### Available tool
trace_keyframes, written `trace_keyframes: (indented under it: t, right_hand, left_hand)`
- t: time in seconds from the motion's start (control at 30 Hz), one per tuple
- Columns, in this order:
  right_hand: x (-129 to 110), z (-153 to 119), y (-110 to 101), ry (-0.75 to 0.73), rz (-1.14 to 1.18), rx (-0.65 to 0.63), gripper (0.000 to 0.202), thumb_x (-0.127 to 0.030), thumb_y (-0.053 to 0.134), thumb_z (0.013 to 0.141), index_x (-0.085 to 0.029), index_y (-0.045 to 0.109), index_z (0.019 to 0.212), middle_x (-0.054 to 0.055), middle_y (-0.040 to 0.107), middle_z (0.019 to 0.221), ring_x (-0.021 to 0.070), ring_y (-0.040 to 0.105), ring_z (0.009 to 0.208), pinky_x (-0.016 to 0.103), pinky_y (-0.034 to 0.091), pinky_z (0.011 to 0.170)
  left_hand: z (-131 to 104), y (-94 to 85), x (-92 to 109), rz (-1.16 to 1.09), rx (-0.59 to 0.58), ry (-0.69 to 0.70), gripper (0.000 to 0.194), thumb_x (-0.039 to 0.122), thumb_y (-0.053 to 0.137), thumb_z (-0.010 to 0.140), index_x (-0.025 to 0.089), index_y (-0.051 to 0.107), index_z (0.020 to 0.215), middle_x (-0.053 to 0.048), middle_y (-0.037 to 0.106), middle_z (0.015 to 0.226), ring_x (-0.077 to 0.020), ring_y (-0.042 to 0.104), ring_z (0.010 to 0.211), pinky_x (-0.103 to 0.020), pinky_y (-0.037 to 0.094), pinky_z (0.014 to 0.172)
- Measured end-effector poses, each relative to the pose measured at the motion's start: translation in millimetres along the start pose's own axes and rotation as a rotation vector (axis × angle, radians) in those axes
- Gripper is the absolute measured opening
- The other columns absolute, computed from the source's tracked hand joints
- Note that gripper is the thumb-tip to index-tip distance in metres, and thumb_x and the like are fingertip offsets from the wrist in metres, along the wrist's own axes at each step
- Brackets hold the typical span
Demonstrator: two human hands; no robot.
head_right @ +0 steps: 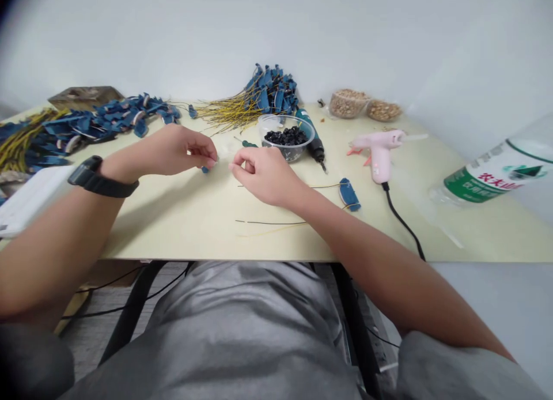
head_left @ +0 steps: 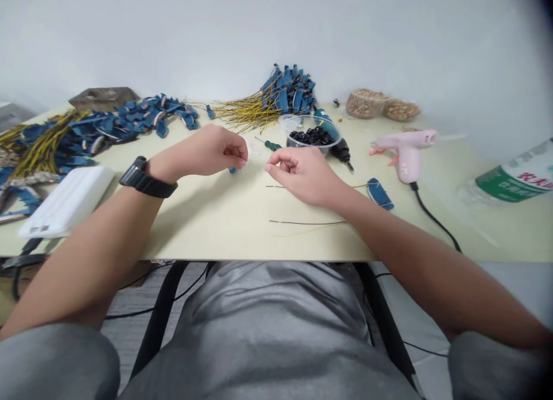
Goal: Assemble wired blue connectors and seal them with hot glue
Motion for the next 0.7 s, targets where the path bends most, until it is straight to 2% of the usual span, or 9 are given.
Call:
trace_keyframes:
  t: [0.2,0.27,0.43,0.5,0.57,0.6,0.63,0.7]
  right_hand:
    - [-2,2,-1,-0.017,-0.028,-0.011,0.019,-0.029,0.068,0.105,-0.022,0.072,0.088,-0.002,0.058,0.068,0.0173,0.049,0.069,0.035,0.033,0.074]
    - [-13,0,-8,-0.032,-0.058,-0.018,0.02,-0.029,0.067,0.107,-0.022,0.072,0.089,-0.001,0.061,0.069,0.0178,0.051,0.071,0.036,0.034,0.075]
    - [-53,-21,-47,-0.088,-0.222,-0.035,0.022,-0.024,0.072,0.106,-0.022,0.069,0.084,0.001,0.065,0.074,0.0179,0.055,0.072,0.037,0.035,0.076]
    - [-55,-42,-74,-0.08,-0.293,0.05,0.024,-0.023,0.071,0.107,-0.023,0.069,0.083,0.0,0.063,0.072,0.0165,0.053,0.067,0.037,0.035,0.074]
    - [-42,-71,-109,-0.041,-0.372,0.243,0.024,-0.021,0.067,0.106,-0.023,0.068,0.082,0.0,0.061,0.068,0.016,0.049,0.062,0.038,0.035,0.07]
    - [-27,-88,-124,0.011,-0.431,0.31,0.027,-0.023,0.068,0.105,-0.024,0.064,0.079,0.0,0.059,0.067,0.0165,0.049,0.062,0.039,0.035,0.07]
    - [-11,-106,-141,0.06,-0.479,0.415,0.034,-0.025,0.071,0.103,-0.025,0.057,0.072,0.0,0.052,0.062,0.017,0.046,0.061,0.04,0.034,0.069]
    - [35,-140,-168,0.28,-0.596,0.48,0.047,-0.028,0.073,0.103,-0.028,0.045,0.065,0.0,0.04,0.058,0.0192,0.041,0.061,0.043,0.031,0.069]
  left_hand:
    - [5,-10.0,-27,0.141,0.152,-0.068,0.026,0.03,0.061,0.095,0.021,0.085,0.1,-0.011,0.089,0.1,-0.0296,0.079,0.092,-0.04,0.054,0.088]
    - [8,-8.6,-41,0.173,0.142,-0.125,0.026,0.03,0.06,0.096,0.021,0.085,0.099,-0.011,0.089,0.098,-0.0313,0.078,0.091,-0.042,0.054,0.087]
    - [16,-0.4,-75,0.215,0.002,-0.199,0.024,0.034,0.067,0.088,0.024,0.085,0.099,-0.006,0.088,0.096,-0.0312,0.076,0.091,-0.038,0.051,0.086]
    - [18,0.3,-85,0.23,-0.023,-0.192,0.027,0.04,0.07,0.088,0.023,0.085,0.101,-0.005,0.088,0.098,-0.0297,0.073,0.091,-0.037,0.049,0.084]
    - [19,0.6,-95,0.236,-0.033,-0.188,0.031,0.048,0.073,0.088,0.024,0.086,0.103,-0.004,0.088,0.1,-0.0287,0.071,0.091,-0.037,0.049,0.084]
    - [20,1.0,-100,0.235,-0.038,-0.195,0.032,0.051,0.074,0.087,0.025,0.087,0.102,-0.005,0.088,0.101,-0.029,0.072,0.091,-0.037,0.049,0.084]
    - [20,1.3,-104,0.232,-0.041,-0.203,0.032,0.053,0.075,0.086,0.027,0.087,0.101,-0.006,0.088,0.101,-0.03,0.073,0.091,-0.038,0.05,0.084]
    - [21,1.1,-110,0.228,-0.036,-0.211,0.032,0.051,0.074,0.086,0.028,0.087,0.105,-0.009,0.089,0.106,-0.0339,0.077,0.095,-0.04,0.052,0.088]
Point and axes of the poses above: each hand's wrist, its own z-axis towards the middle knuckle, its own y-axis out of the palm, x = y × z, the point moved 7 cm from there along z, towards the middle knuckle
